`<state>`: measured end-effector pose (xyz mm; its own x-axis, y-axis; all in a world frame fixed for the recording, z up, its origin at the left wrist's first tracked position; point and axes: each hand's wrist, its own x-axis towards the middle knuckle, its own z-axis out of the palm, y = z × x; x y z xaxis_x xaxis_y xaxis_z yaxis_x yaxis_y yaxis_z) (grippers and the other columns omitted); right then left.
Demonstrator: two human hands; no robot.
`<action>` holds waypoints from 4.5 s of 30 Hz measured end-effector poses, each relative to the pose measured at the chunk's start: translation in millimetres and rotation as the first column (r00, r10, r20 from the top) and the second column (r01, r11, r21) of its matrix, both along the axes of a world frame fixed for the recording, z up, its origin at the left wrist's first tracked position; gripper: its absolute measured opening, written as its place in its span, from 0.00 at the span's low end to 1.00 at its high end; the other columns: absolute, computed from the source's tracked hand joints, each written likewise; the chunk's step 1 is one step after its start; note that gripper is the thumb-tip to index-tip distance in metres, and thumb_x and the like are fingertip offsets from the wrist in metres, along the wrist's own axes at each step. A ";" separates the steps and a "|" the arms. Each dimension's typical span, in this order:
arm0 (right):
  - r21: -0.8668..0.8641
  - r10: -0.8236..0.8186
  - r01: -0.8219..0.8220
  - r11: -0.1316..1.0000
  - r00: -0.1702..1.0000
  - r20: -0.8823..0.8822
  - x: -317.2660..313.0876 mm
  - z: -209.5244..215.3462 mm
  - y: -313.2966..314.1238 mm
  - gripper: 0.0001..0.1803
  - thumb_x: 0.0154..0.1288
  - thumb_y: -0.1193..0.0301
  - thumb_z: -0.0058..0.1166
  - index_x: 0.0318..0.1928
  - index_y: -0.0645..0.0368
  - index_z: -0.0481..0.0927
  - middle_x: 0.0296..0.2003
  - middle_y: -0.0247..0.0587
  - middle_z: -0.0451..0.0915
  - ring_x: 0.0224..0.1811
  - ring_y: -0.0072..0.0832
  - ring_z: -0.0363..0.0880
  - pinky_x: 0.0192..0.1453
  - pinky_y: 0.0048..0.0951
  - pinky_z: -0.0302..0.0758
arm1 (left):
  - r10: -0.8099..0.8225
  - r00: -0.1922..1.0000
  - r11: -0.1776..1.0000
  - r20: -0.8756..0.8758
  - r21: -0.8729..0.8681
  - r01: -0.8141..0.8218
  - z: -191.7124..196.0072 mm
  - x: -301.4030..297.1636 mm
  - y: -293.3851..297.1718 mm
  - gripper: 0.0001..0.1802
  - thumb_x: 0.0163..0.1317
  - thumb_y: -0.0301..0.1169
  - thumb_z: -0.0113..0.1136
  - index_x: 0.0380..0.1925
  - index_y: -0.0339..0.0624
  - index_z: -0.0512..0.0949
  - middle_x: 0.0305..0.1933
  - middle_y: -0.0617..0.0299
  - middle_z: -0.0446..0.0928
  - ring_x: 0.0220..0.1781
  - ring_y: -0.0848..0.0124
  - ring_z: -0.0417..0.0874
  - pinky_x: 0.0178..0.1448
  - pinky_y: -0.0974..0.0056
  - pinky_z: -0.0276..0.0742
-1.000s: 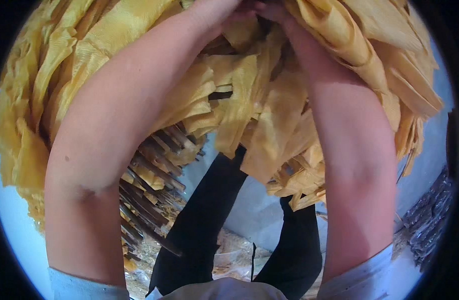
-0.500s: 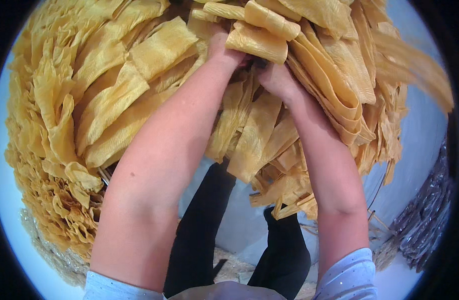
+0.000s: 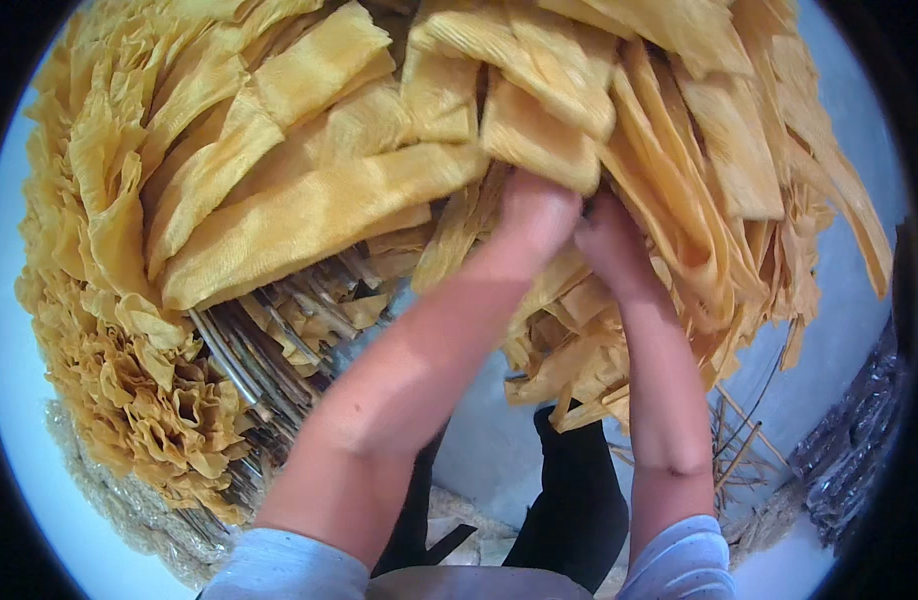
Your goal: The person repeatedly picks up thin wooden skewers and inserts them into individual sheets of dried tofu from a large pile. The person then places the skewered tofu onto a metal rack. The person continues this process throughout the clip.
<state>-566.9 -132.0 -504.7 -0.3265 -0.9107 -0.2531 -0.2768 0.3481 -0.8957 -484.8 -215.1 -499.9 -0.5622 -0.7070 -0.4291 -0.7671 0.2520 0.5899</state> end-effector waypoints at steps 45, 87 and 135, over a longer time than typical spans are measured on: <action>0.499 -0.128 0.140 0.855 0.990 -0.058 -26.7 143.8 400.7 0.15 0.56 0.61 0.59 0.35 0.59 0.76 0.30 0.52 0.79 0.33 0.48 0.78 0.36 0.41 0.73 | 0.982 0.099 0.187 -0.160 0.785 -0.590 41.4 -58.6 211.8 0.16 0.68 0.41 0.46 0.50 0.47 0.71 0.45 0.62 0.76 0.41 0.68 0.79 0.40 0.63 0.78; -0.154 -0.218 0.177 0.972 0.923 -0.316 30.3 8.6 -24.8 0.16 0.61 0.76 0.42 0.50 0.62 0.72 0.48 0.57 0.72 0.51 0.47 0.71 0.56 0.45 0.68 | 0.673 0.712 0.510 -0.200 0.823 -0.250 139.2 -41.6 -56.1 0.14 0.59 0.26 0.58 0.44 0.32 0.74 0.44 0.53 0.77 0.40 0.64 0.84 0.35 0.74 0.83; 0.643 -0.154 0.092 0.761 0.987 0.040 14.1 273.4 627.2 0.22 0.62 0.46 0.47 0.36 0.51 0.75 0.31 0.43 0.80 0.35 0.47 0.78 0.38 0.43 0.74 | 0.453 0.833 0.081 0.317 0.916 -0.392 219.4 22.0 491.3 0.10 0.67 0.35 0.52 0.41 0.42 0.68 0.41 0.57 0.75 0.46 0.65 0.79 0.51 0.57 0.79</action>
